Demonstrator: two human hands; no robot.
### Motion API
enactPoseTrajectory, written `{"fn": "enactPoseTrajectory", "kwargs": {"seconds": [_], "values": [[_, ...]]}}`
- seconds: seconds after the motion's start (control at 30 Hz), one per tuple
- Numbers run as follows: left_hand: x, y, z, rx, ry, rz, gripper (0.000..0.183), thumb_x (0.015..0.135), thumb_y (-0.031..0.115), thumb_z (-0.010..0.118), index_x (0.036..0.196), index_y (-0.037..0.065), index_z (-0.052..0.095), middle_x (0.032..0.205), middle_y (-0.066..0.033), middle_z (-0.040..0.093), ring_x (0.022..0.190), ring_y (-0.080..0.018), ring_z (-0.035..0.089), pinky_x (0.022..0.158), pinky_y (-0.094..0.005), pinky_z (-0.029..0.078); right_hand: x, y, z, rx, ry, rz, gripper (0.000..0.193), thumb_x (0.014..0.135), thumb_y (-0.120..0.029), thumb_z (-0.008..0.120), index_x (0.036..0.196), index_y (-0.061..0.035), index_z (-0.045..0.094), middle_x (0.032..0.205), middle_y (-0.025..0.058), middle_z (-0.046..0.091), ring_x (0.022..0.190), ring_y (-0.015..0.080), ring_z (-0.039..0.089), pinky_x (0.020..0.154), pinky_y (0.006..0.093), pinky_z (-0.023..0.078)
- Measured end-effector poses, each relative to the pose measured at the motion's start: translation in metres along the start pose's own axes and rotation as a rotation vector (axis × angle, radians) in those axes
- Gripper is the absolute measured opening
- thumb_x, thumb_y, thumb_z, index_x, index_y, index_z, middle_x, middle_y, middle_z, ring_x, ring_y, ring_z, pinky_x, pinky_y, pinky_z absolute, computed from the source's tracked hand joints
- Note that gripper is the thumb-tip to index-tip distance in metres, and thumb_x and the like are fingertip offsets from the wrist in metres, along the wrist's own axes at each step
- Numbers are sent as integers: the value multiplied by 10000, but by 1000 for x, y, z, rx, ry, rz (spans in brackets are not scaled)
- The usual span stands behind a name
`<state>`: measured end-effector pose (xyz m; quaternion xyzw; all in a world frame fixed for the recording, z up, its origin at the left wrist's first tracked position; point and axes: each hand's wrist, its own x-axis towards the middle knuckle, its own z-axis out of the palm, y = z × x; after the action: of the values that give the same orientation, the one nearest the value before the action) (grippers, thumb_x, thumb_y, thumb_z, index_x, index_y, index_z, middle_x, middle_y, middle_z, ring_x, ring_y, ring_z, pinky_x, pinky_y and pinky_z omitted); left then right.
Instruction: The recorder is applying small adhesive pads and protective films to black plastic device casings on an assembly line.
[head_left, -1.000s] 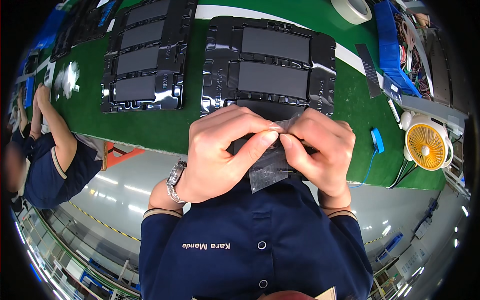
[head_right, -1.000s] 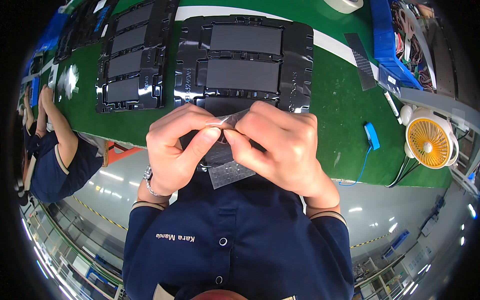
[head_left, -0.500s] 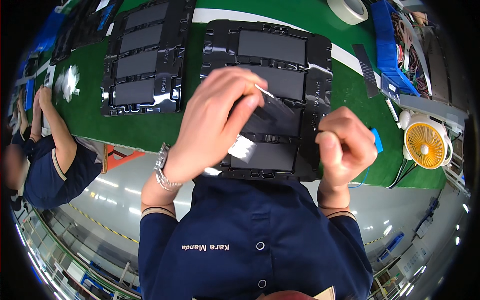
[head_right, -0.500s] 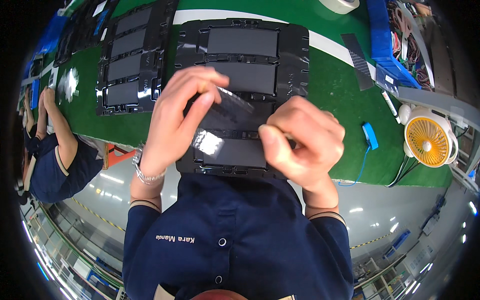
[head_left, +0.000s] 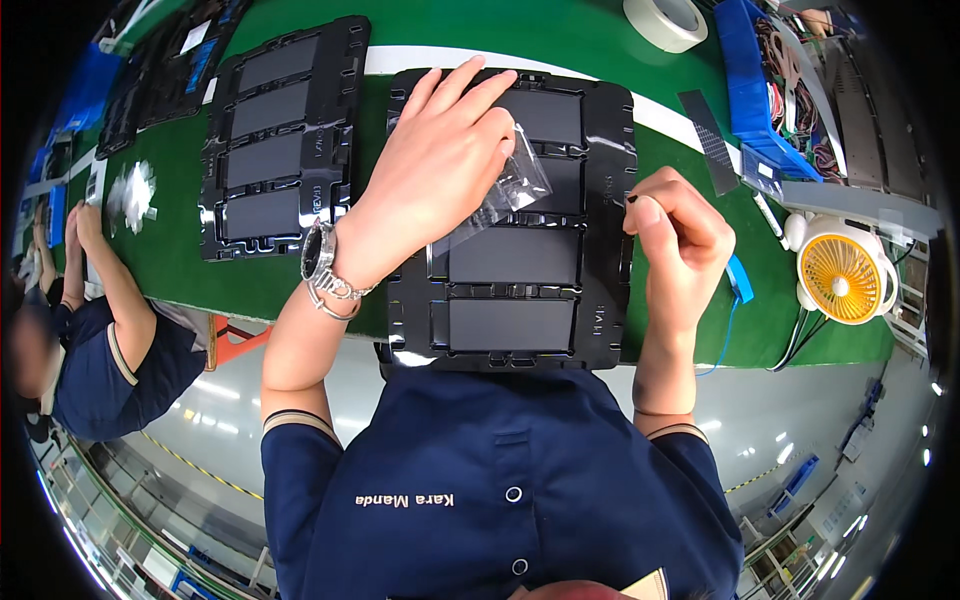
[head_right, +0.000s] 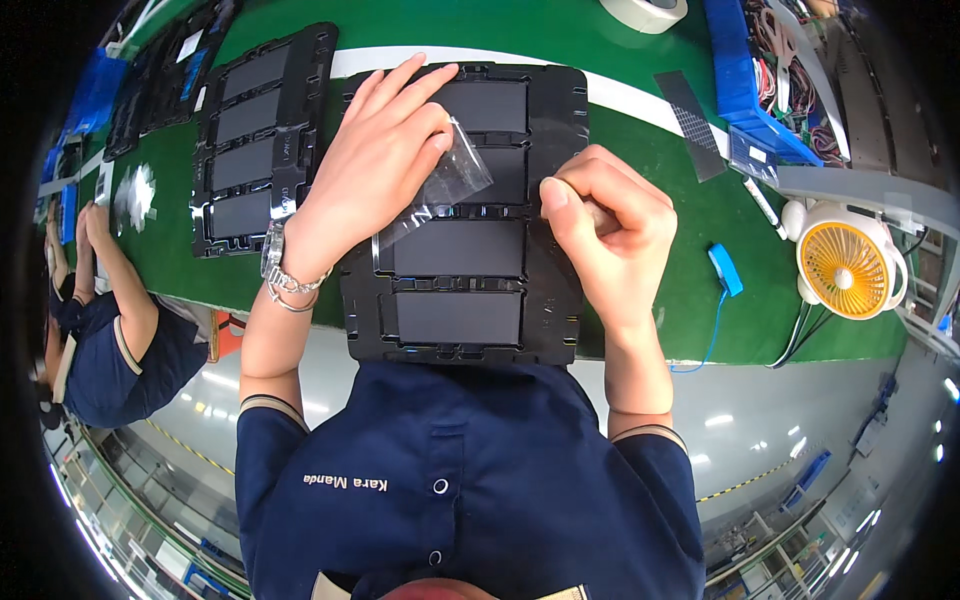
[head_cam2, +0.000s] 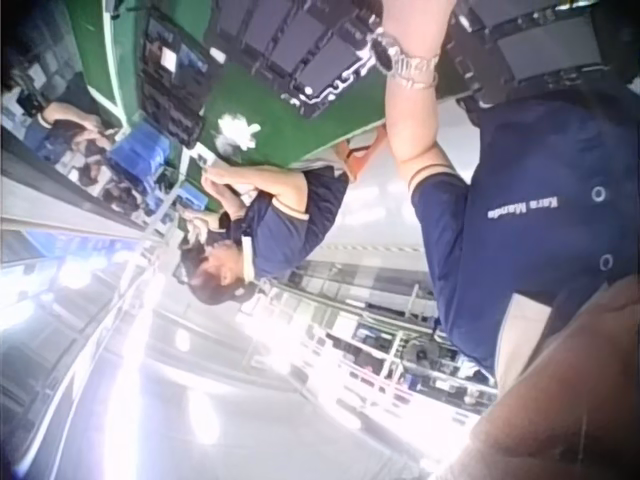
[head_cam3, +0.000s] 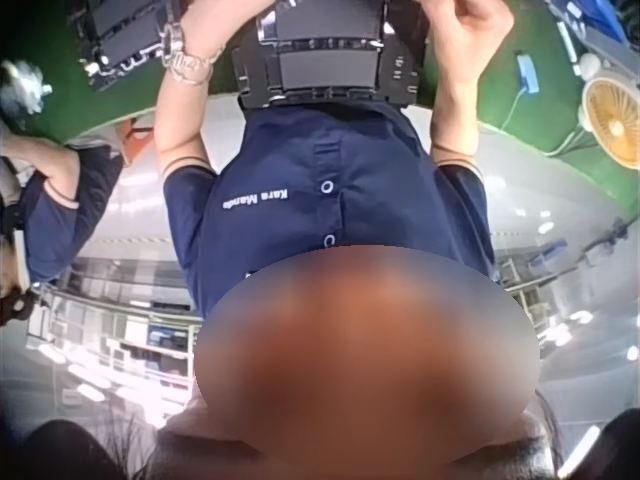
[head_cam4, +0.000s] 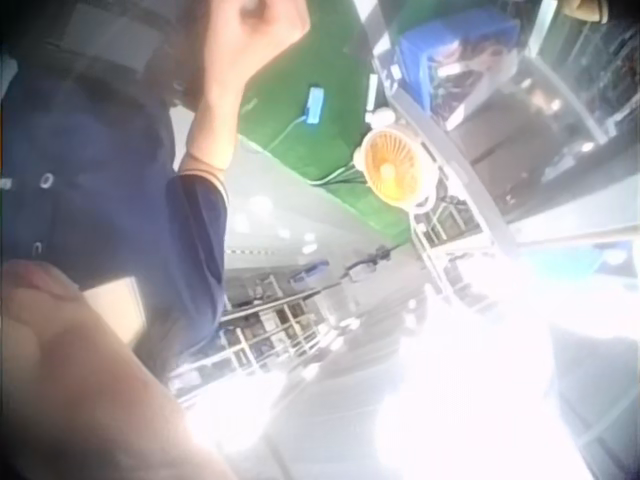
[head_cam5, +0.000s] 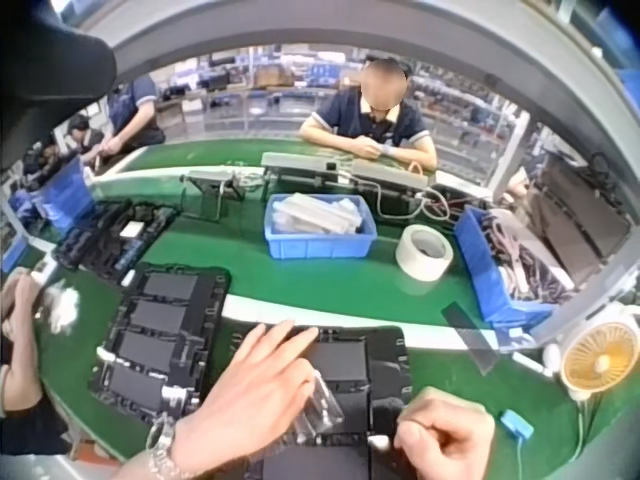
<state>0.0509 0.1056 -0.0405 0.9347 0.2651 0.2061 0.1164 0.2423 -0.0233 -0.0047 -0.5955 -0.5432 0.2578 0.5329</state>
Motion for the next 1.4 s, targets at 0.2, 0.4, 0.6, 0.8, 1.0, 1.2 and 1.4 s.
{"fn": "enactPoseTrajectory", "kwargs": {"seconds": [0.2,0.4,0.6,0.8,1.0,1.2,1.4], "values": [[2,6,-2,92,14,-34,97,902,134,570,892,40,590,1307,-104,555,1332,-337,393,1107,-505,280,25,1,-7,-120,-79,-42,158,820,-24,651,690,34,583,774,35,637,589,59,449,504,220,308],[2,5,0,171,2,-16,83,874,115,587,899,41,614,1244,-92,591,1314,-290,422,1103,-509,284,49,15,-5,-218,-151,-122,120,823,-60,657,757,39,650,933,69,716,726,125,624,653,255,480],[1,0,2,3,64,-17,61,876,110,585,876,51,599,1240,-75,569,1312,-301,420,1107,-503,281,69,29,5,-273,-200,-78,169,812,-132,670,757,28,662,961,77,720,770,179,648,704,289,491],[-11,7,-12,-150,118,-51,70,893,126,587,877,60,603,1256,-100,538,1316,-335,412,1086,-497,315,77,37,16,-350,-320,-116,217,812,-179,679,759,29,648,912,93,697,770,217,639,705,308,481],[-47,38,-34,-768,189,-446,114,886,117,630,854,20,680,1129,-111,523,1194,-257,500,985,-400,413,63,13,18,-250,-178,-172,170,813,-128,690,759,28,645,809,93,670,670,186,617,629,276,471],[-93,72,-31,-1355,77,-448,157,937,139,610,919,9,696,1149,-107,591,1201,-201,474,954,-368,416,13,-40,21,46,-341,-14,143,813,-71,681,727,28,624,825,94,652,655,113,555,567,253,419],[-103,97,-30,-1682,292,-462,163,952,96,567,942,-49,642,1260,-256,561,1336,-225,406,863,-320,458,-17,-40,30,108,-394,53,114,793,-56,702,733,21,643,841,99,665,625,116,577,530,240,433]]}}
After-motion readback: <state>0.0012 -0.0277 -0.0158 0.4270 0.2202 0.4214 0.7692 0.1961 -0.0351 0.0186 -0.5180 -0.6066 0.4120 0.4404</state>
